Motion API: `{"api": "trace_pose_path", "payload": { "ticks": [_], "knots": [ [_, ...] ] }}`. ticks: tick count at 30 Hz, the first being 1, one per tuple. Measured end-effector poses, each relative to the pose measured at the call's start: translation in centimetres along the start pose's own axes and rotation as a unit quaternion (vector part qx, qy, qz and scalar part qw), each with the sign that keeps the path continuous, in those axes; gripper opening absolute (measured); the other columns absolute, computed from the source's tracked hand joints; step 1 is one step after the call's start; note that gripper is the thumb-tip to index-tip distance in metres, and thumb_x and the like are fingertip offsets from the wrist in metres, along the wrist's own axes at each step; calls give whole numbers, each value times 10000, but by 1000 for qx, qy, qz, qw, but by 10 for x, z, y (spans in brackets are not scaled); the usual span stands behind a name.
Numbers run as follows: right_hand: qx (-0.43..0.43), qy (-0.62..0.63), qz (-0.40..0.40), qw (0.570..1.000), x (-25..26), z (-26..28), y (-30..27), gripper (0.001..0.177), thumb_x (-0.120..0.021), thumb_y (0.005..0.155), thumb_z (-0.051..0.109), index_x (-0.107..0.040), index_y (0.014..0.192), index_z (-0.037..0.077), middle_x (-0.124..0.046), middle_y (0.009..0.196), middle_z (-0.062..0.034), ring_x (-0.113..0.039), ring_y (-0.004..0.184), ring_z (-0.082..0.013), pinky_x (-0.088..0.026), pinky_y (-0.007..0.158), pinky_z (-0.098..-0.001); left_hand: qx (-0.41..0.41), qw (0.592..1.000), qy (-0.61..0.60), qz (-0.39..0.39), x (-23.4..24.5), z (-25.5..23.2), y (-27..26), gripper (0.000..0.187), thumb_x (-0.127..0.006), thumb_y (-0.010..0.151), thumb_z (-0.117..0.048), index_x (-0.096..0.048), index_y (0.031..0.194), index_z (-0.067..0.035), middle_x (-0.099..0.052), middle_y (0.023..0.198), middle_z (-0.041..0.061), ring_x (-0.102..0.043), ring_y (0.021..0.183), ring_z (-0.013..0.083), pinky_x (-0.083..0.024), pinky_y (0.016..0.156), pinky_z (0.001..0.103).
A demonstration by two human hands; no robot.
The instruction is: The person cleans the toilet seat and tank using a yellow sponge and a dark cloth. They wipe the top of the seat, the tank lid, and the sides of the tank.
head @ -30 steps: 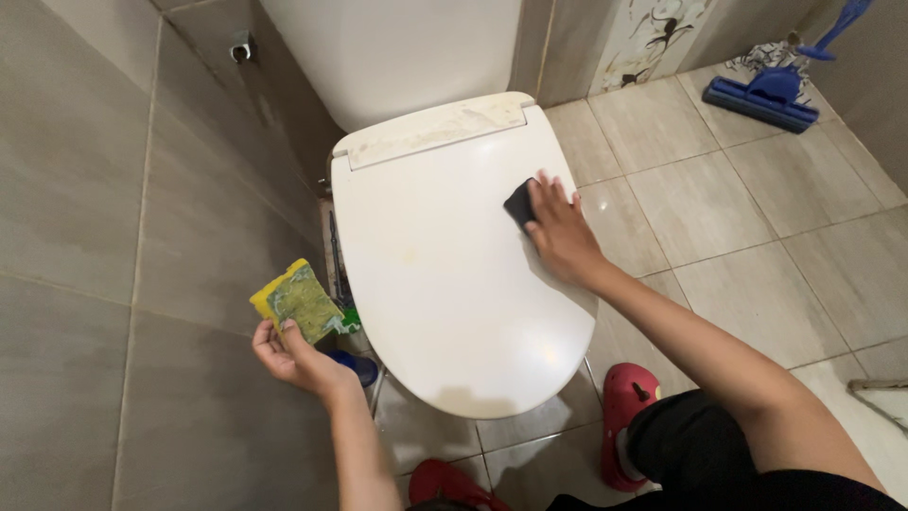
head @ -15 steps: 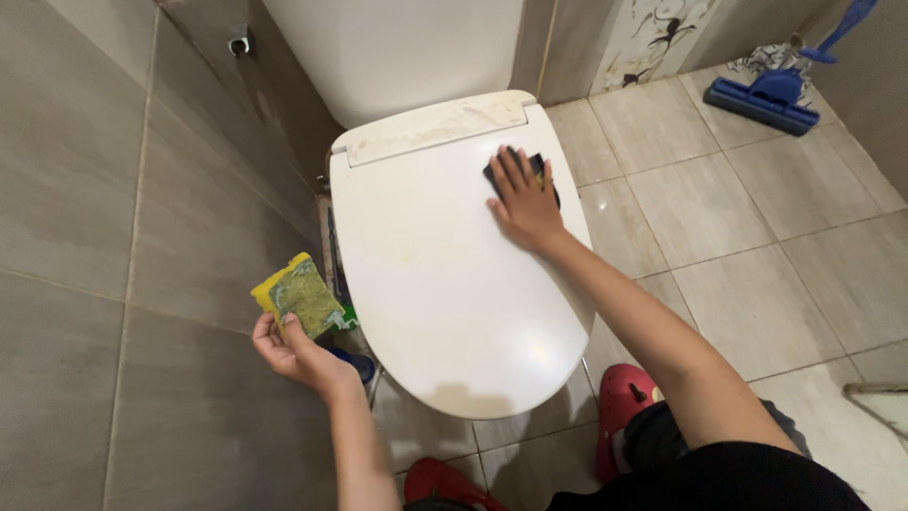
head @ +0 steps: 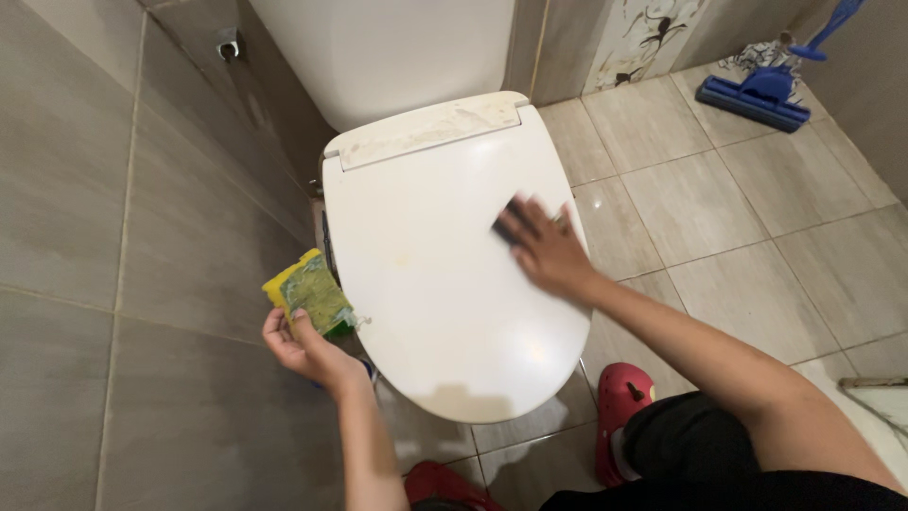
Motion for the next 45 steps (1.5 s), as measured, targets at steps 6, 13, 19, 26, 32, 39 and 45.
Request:
{"api": "trace_pose_path", "payload": {
  "ticks": [6,13,19,26,32,39,45],
  "knots": [
    [-130,32,-94,986,11,-70,62,701,-442,1025,422,-217,1647,193,-87,1722,-180,-102,1569,-404,-73,1237,-618,-11,1000,13,-5,12,-7,5,242,-545,1011,-116,-510,1237,-40,-564,1244,104,-594,1151,190,-523,1012,338],
    [-99,-43,-103,989,-25,1,80,763,-491,1010,440,-220,1623,76,-98,1702,-218,-112,1537,-474,-67,1216,-634,-4,1000,-1,-5,4,-7,4,247,-557,1010,-107,-512,1240,-30,-568,1234,108,-584,1130,188,-515,990,333],
    [79,9,-26,997,-41,99,38,736,-477,1005,471,-238,1615,134,-148,1696,-167,-131,1549,-417,-92,1224,-628,5,1000,-2,1,-6,-7,-2,251,-558,1010,-124,-506,1239,-36,-562,1232,102,-594,1134,185,-535,975,333],
    [123,13,52,991,-31,79,-1,672,-440,1001,399,-225,1620,253,-146,1714,-87,-125,1573,-301,-73,1194,-663,4,1000,-1,-15,-3,0,3,251,-558,1005,-129,-510,1234,-38,-567,1230,102,-595,1124,187,-540,963,337],
    [-144,52,-64,986,9,-40,59,676,-438,1027,398,-202,1635,222,-67,1720,-159,-69,1575,-368,-37,1206,-652,-13,1000,-8,-6,10,-2,8,263,-566,1021,-132,-512,1257,-30,-572,1228,106,-587,1129,186,-521,985,330],
    [-93,5,-120,988,-35,49,104,807,-488,1007,466,-192,1626,41,-93,1687,-267,-77,1547,-488,-83,1226,-620,-7,999,-35,-22,6,-5,7,269,-561,1011,-139,-524,1254,-28,-590,1246,107,-583,1125,189,-496,990,330],
    [84,22,-5,996,-56,164,60,760,-497,995,475,-238,1609,110,-133,1685,-209,-113,1551,-424,-122,1231,-581,-2,999,-50,-15,-11,-9,1,264,-564,1020,-138,-516,1257,-32,-578,1240,99,-565,1132,183,-470,1000,324]
  ]
}}
Point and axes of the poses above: each hand's wrist, its own y-axis towards the middle knuckle, its own x-axis out of the back of the hand, z = x × y, the point moved 8 cm from there along y, towards the middle knuckle
